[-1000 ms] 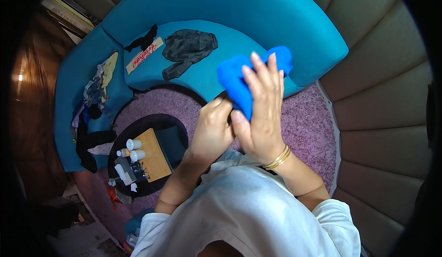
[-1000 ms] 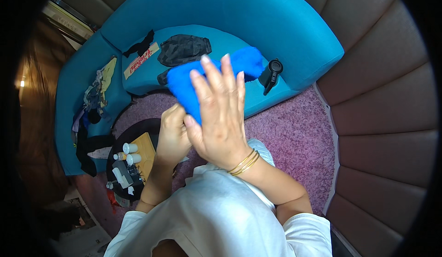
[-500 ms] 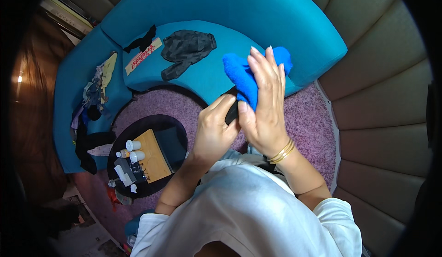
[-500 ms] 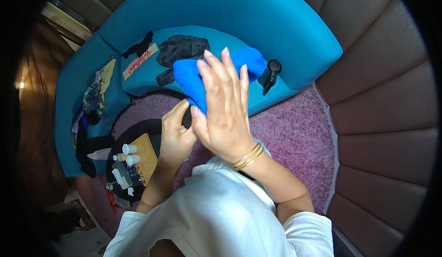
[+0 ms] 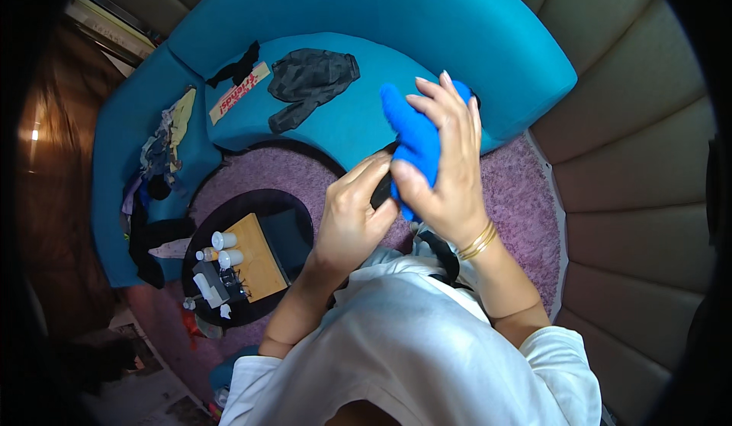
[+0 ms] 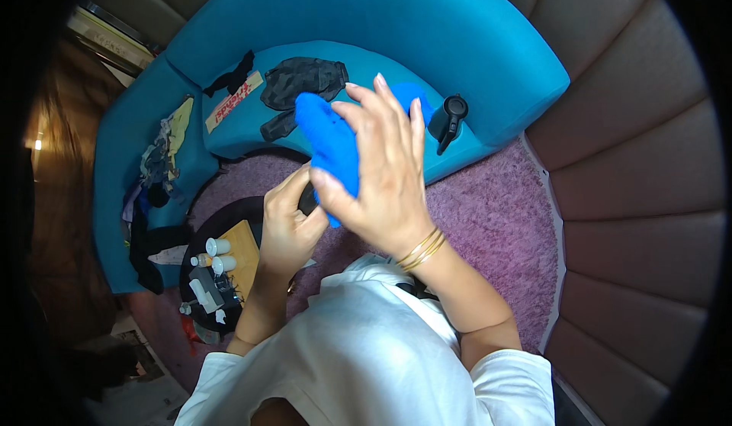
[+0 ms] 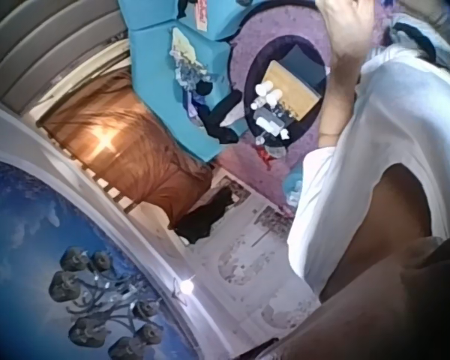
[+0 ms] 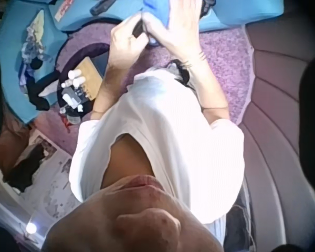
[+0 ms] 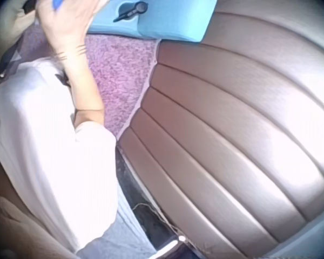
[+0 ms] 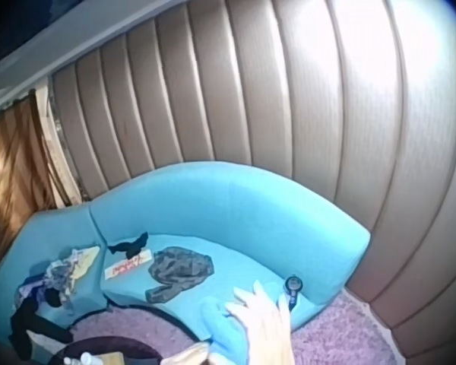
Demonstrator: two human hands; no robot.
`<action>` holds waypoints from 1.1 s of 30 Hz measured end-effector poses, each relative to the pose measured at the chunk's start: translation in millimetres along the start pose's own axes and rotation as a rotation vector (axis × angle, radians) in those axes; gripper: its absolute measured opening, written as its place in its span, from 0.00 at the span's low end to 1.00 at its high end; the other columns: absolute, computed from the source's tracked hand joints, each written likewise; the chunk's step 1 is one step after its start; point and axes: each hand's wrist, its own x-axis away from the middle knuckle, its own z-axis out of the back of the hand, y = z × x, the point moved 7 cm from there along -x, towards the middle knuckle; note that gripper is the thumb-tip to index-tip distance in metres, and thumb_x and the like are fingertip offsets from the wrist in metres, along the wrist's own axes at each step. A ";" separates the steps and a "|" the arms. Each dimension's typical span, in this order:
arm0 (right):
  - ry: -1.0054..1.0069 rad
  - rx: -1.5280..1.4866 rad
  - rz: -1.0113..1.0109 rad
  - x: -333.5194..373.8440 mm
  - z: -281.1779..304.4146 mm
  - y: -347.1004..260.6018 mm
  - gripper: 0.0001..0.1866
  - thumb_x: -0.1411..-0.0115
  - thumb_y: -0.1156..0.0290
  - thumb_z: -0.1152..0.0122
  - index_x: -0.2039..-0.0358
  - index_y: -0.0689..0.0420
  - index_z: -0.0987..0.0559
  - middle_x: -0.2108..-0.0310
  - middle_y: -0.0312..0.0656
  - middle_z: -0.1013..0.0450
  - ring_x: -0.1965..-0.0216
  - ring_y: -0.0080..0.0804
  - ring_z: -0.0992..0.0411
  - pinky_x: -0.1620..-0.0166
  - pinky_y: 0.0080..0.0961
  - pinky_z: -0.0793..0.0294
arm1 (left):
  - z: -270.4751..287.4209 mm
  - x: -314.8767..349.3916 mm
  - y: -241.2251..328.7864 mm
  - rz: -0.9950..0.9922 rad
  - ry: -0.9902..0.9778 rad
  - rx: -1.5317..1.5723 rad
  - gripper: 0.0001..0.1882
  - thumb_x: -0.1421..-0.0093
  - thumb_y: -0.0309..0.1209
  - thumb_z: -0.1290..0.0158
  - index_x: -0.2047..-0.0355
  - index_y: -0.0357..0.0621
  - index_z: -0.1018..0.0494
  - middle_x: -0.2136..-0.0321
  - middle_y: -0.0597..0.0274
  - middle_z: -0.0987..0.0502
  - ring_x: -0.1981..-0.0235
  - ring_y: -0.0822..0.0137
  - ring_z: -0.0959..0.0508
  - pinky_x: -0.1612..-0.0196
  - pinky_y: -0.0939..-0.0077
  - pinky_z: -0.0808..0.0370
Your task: The person wipes a round glass coffee table with a blue cloth, moving a bottle and a water pitcher aside to reach the surface. They then pick up a remote control and wipe it thoroughly, followed by wiping a black portable speaker. The person continues wiping the table surface and the wooden tray on top of it.
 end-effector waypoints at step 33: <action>0.108 -0.567 -0.332 6.7 -20.7 42.6 0.33 0.40 0.56 0.57 0.42 0.66 0.51 0.42 0.59 0.53 0.40 0.53 0.53 0.40 0.37 0.54 | -11.2 -2.2 0.8 -0.066 -0.040 0.020 0.28 0.57 0.11 0.55 0.51 0.29 0.38 0.48 0.44 0.37 0.49 0.51 0.33 0.50 0.70 0.34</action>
